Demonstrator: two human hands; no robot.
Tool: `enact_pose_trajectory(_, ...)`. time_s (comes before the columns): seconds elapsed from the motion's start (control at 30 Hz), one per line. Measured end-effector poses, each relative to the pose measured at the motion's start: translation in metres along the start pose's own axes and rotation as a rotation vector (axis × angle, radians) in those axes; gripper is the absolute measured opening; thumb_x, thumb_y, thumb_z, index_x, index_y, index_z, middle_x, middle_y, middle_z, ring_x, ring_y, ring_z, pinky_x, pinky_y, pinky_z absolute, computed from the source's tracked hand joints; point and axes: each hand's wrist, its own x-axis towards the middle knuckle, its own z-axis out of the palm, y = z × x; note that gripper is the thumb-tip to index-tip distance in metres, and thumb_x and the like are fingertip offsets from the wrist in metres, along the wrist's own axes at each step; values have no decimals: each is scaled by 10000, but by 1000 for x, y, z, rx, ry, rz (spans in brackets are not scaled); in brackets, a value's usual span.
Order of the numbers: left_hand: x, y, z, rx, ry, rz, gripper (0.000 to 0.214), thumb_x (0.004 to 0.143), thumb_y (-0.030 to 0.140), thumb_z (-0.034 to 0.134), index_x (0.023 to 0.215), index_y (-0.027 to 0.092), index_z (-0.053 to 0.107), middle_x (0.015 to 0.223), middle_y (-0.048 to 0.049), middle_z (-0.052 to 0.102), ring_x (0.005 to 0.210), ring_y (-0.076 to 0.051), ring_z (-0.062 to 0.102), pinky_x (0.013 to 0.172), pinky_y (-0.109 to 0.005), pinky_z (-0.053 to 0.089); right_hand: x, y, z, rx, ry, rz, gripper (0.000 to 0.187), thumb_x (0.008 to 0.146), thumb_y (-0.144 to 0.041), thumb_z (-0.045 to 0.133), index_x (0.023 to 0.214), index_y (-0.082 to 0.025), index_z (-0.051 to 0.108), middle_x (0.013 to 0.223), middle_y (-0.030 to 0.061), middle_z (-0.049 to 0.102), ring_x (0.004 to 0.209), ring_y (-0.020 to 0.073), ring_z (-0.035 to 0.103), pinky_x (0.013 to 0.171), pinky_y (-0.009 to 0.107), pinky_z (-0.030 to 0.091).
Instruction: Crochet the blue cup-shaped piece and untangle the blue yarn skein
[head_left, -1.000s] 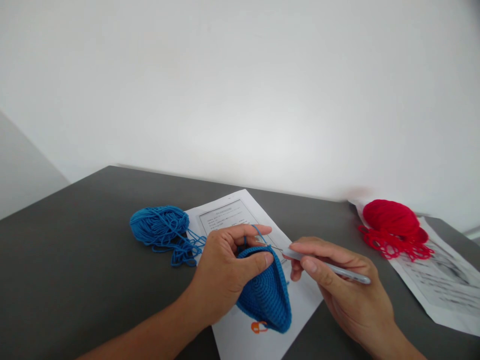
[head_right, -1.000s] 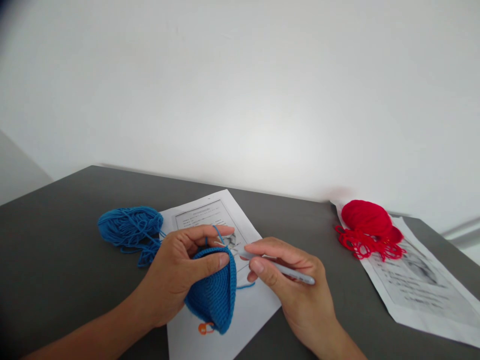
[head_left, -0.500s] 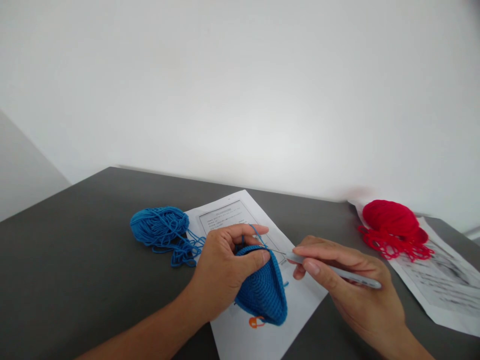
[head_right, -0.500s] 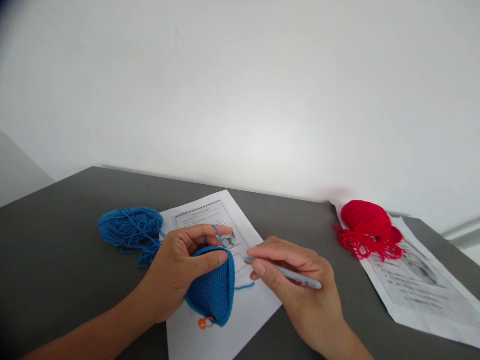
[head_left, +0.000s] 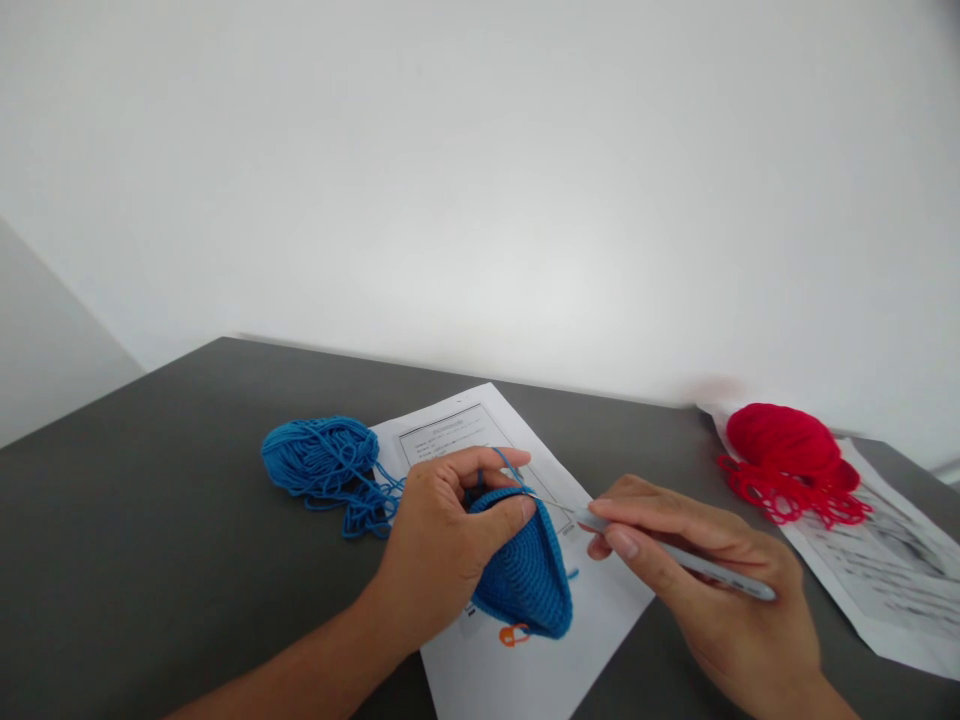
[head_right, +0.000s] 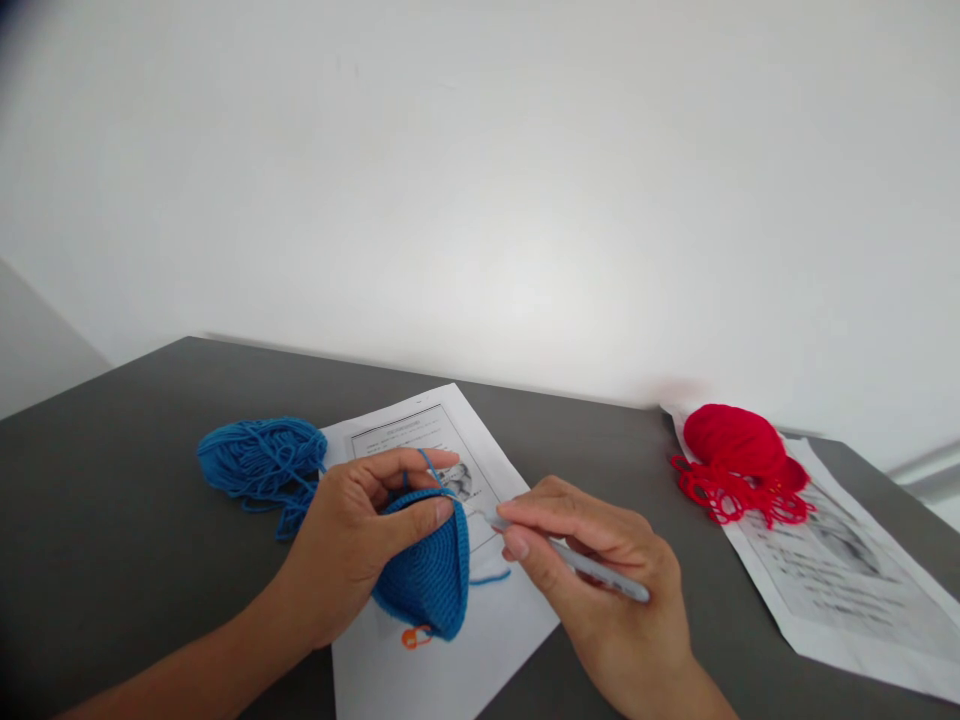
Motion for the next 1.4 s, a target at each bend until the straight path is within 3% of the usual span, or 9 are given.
enact_pose_trajectory(0.2, -5, 5, 1, 116, 55, 81, 154, 716, 209, 798, 866, 180, 813, 917, -45, 795, 740, -184, 665, 661, -270, 503, -2, -2, 6, -17, 26, -68, 239, 863, -150, 776, 998, -333, 847, 833, 15, 805, 640, 169, 743, 554, 249, 583)
enact_pose_trajectory(0.33, -7, 5, 1, 181, 104, 129, 113, 742, 213, 789, 846, 205, 833, 798, -25, 773, 755, -211, 688, 765, -315, 536, -4, -3, 10, -57, 35, -145, 273, 869, -98, 743, 1021, -306, 833, 770, 12, 789, 715, 191, 754, 595, 269, 601)
enact_pose_trajectory(0.43, -7, 5, 2, 229, 151, 159, 29, 734, 205, 786, 709, 206, 800, 831, -37, 792, 749, -215, 691, 777, -327, 540, -7, -3, 14, -119, 41, -208, 292, 873, -77, 731, 1056, -289, 814, 826, 28, 800, 741, 199, 758, 636, 290, 615)
enact_pose_trajectory(0.67, -7, 4, 4, 273, 201, 221, 83, 736, 177, 767, 781, 217, 824, 764, -12, 798, 696, -203, 703, 709, -303, 545, -15, -2, 22, -246, 8, -315, 431, 884, -57, 706, 1235, -306, 734, 966, 46, 805, 810, 194, 763, 707, 292, 622)
enact_pose_trajectory(0.87, -14, 2, 9, 322, 137, 247, 185, 732, 127, 718, 806, 232, 852, 669, -3, 778, 654, -216, 713, 666, -317, 545, -17, -3, 28, -255, -37, -328, 500, 856, 3, 699, 1263, -288, 711, 1015, 59, 785, 879, 203, 747, 762, 311, 627)
enact_pose_trajectory(1.03, -13, 3, 7, 127, 84, 171, 118, 729, 156, 778, 802, 222, 844, 862, -33, 838, 785, -230, 745, 759, -319, 567, -20, -1, 29, -191, 14, -257, 412, 879, -39, 704, 1209, -284, 736, 1014, 47, 783, 877, 180, 751, 753, 273, 626)
enact_pose_trajectory(1.2, -10, -2, 4, -205, -48, 48, 231, 758, 213, 838, 989, 211, 850, 873, -44, 841, 871, -214, 753, 834, -304, 561, -18, 3, 30, -75, 82, -165, 359, 902, -60, 707, 1151, -317, 737, 1010, 19, 790, 923, 171, 757, 782, 264, 632)
enact_pose_trajectory(1.3, -10, -3, 5, -372, -45, -52, 423, 705, 224, 906, 1120, 204, 824, 825, -46, 833, 822, -193, 750, 813, -292, 562, -14, 0, 24, -174, -8, -324, 337, 915, -43, 678, 1199, -222, 709, 1003, 67, 774, 902, 172, 740, 759, 270, 633)
enact_pose_trajectory(1.4, -11, 0, 6, -475, -67, -152, 476, 643, 243, 962, 1099, 198, 830, 794, -54, 822, 756, -180, 737, 755, -282, 557, -13, -4, 15, -452, -122, -568, 269, 949, -36, 623, 1191, -118, 706, 1016, 123, 773, 940, 199, 735, 764, 290, 637)
